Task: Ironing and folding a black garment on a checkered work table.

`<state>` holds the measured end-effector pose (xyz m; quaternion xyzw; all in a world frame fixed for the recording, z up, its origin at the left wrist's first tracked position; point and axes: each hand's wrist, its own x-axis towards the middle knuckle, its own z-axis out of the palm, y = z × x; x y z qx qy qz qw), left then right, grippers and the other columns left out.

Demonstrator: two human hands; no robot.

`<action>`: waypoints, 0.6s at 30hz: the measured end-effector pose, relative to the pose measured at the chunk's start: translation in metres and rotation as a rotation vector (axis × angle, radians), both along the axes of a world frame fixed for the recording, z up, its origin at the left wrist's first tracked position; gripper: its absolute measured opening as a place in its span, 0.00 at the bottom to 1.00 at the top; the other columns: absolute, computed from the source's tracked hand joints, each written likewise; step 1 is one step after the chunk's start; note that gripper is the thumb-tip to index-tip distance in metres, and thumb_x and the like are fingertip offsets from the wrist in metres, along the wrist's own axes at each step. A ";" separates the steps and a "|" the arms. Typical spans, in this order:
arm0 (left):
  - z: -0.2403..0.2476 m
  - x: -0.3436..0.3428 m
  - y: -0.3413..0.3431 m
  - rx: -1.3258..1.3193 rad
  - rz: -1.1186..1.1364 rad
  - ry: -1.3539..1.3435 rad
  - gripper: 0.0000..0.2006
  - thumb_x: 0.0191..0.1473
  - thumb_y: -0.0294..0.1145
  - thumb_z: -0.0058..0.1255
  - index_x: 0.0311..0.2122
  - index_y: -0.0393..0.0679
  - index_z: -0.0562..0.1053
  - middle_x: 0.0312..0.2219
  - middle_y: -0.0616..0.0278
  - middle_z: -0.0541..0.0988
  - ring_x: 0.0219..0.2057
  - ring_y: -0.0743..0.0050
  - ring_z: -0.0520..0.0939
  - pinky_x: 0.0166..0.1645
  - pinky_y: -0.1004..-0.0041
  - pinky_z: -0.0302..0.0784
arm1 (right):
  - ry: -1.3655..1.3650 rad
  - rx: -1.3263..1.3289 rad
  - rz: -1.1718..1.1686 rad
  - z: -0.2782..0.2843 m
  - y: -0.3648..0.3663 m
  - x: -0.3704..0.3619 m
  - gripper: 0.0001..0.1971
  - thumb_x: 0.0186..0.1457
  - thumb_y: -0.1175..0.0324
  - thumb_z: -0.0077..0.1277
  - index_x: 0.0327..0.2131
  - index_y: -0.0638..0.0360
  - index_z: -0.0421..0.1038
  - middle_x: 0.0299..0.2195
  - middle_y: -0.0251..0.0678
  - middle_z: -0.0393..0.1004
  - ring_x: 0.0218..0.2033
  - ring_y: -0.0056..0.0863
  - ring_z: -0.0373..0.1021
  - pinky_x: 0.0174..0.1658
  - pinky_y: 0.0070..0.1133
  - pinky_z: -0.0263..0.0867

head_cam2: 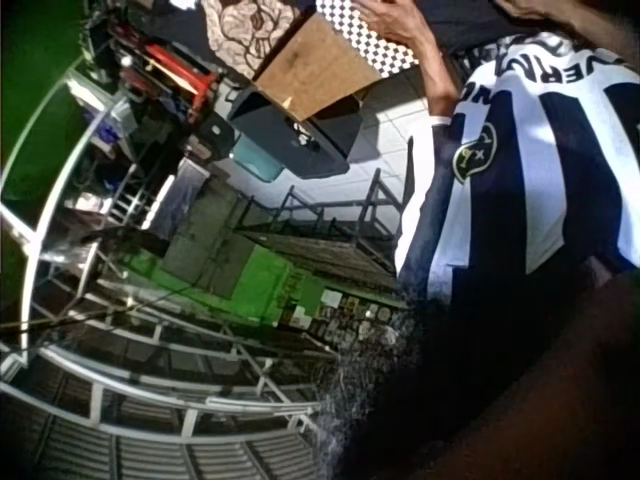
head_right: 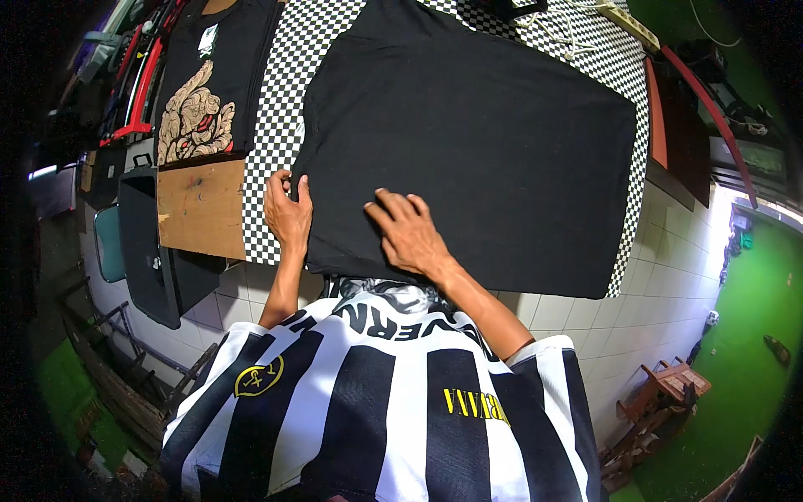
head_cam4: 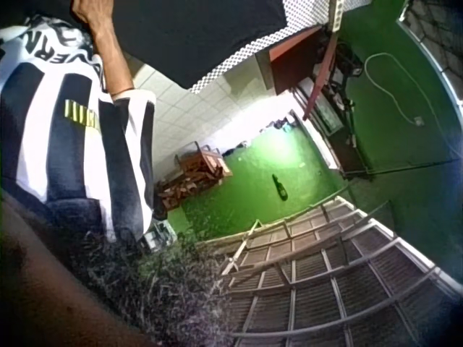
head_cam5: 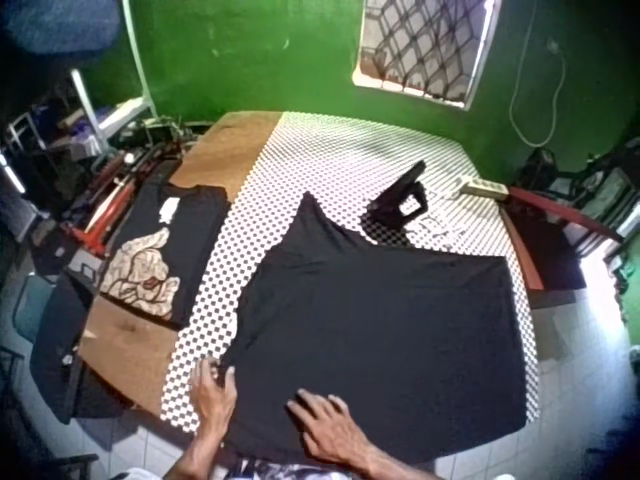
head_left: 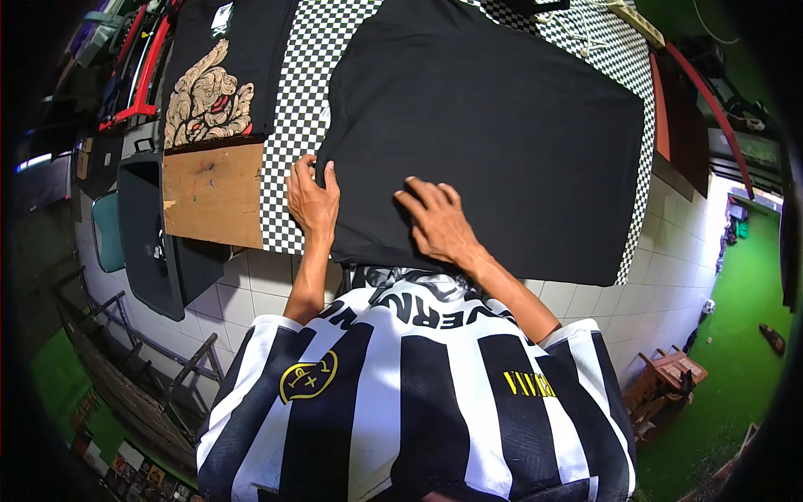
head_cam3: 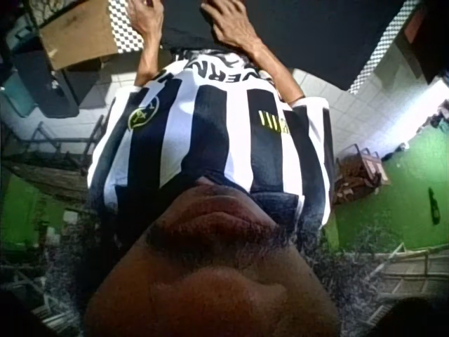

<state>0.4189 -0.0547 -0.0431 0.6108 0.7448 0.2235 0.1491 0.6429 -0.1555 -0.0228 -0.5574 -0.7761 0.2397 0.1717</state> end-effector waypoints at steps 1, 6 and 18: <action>0.005 0.002 0.001 0.129 -0.086 0.085 0.17 0.56 0.41 0.58 0.47 0.47 0.72 0.38 0.55 0.79 0.42 0.50 0.79 0.44 0.55 0.72 | -0.038 -0.021 0.061 -0.004 -0.002 -0.008 0.30 0.53 0.67 0.50 0.62 0.53 0.62 0.66 0.45 0.56 0.65 0.41 0.57 0.68 0.42 0.46; 0.012 0.049 0.002 0.247 -0.529 0.088 0.25 0.55 0.37 0.57 0.58 0.45 0.69 0.63 0.45 0.63 0.65 0.44 0.63 0.66 0.50 0.57 | -0.059 -0.050 0.139 -0.028 0.003 -0.016 0.30 0.60 0.63 0.45 0.66 0.51 0.57 0.70 0.44 0.51 0.68 0.41 0.52 0.69 0.43 0.43; -0.020 0.010 0.004 0.013 -0.585 0.279 0.30 0.63 0.45 0.46 0.68 0.51 0.60 0.69 0.48 0.54 0.70 0.44 0.53 0.71 0.46 0.45 | -0.357 -0.015 -0.435 -0.034 -0.029 0.119 0.31 0.60 0.60 0.45 0.68 0.48 0.56 0.70 0.44 0.49 0.68 0.42 0.51 0.68 0.45 0.39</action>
